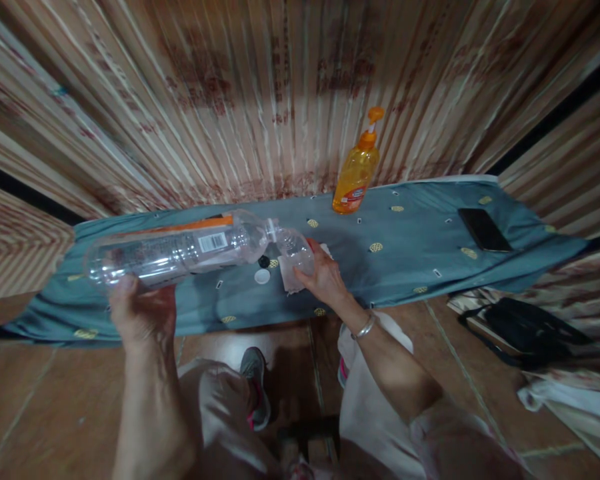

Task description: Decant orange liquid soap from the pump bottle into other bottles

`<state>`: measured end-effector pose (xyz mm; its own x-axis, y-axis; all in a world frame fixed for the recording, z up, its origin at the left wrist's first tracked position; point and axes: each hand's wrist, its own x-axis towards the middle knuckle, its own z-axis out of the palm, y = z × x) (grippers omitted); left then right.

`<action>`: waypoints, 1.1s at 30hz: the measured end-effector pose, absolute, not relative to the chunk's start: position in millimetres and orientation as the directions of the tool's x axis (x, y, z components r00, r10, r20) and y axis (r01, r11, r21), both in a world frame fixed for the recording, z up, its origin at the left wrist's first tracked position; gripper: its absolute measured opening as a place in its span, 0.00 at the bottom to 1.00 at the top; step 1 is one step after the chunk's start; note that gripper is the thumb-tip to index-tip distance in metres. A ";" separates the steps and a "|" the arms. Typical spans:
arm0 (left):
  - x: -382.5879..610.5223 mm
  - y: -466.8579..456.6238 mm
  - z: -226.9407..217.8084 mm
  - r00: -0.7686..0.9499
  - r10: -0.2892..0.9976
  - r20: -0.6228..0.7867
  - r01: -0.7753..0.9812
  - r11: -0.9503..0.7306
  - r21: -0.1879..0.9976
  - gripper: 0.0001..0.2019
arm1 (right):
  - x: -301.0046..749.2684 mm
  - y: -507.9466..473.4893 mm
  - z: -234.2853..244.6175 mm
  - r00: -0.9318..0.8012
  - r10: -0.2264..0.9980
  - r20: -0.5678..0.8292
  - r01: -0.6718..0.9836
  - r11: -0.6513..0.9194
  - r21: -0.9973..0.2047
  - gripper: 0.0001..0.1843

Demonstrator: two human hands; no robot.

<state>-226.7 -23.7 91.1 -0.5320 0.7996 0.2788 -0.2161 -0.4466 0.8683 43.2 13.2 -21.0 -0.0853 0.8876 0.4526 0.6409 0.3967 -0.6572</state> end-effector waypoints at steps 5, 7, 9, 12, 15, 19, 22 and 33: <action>-227.6 -23.3 91.0 -0.515 0.806 0.292 -0.230 -0.458 0.858 0.22 | 42.4 12.9 -20.1 -0.081 0.888 0.452 0.638 0.395 -0.661 0.37; -227.8 -23.3 90.9 -0.508 0.808 0.300 -0.232 -0.464 0.855 0.22 | 42.2 12.9 -20.1 -0.080 0.888 0.453 0.638 0.395 -0.661 0.37; -227.3 -23.5 91.2 -0.505 0.808 0.303 -0.229 -0.464 0.856 0.22 | 42.3 12.9 -19.9 -0.081 0.888 0.453 0.638 0.395 -0.661 0.37; -226.1 -23.8 92.0 -0.511 0.807 0.294 -0.220 -0.454 0.864 0.22 | 42.6 12.8 -19.7 -0.083 0.888 0.452 0.636 0.396 -0.662 0.37; -226.5 -23.8 91.5 -0.523 0.803 0.284 -0.219 -0.449 0.866 0.20 | 42.9 13.0 -19.5 -0.084 0.888 0.452 0.634 0.398 -0.663 0.37; -229.6 -24.4 89.0 -0.528 0.799 0.287 -0.244 -0.466 0.851 0.19 | 43.1 13.1 -19.4 -0.086 0.886 0.455 0.629 0.403 -0.665 0.37; -231.1 -24.9 88.1 -0.518 0.805 0.291 -0.257 -0.470 0.844 0.19 | 43.3 13.4 -20.2 -0.088 0.884 0.459 0.626 0.408 -0.665 0.37; -233.4 -22.6 85.4 -0.524 0.798 0.297 -0.271 -0.487 0.830 0.19 | 42.4 14.6 -21.9 -0.087 0.878 0.471 0.630 0.415 -0.656 0.38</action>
<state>-233.4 -22.6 85.4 -0.5239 0.7984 0.2969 -0.2711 -0.4867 0.8304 42.4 14.6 -21.9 -0.0871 0.8776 0.4715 0.6301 0.4151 -0.6562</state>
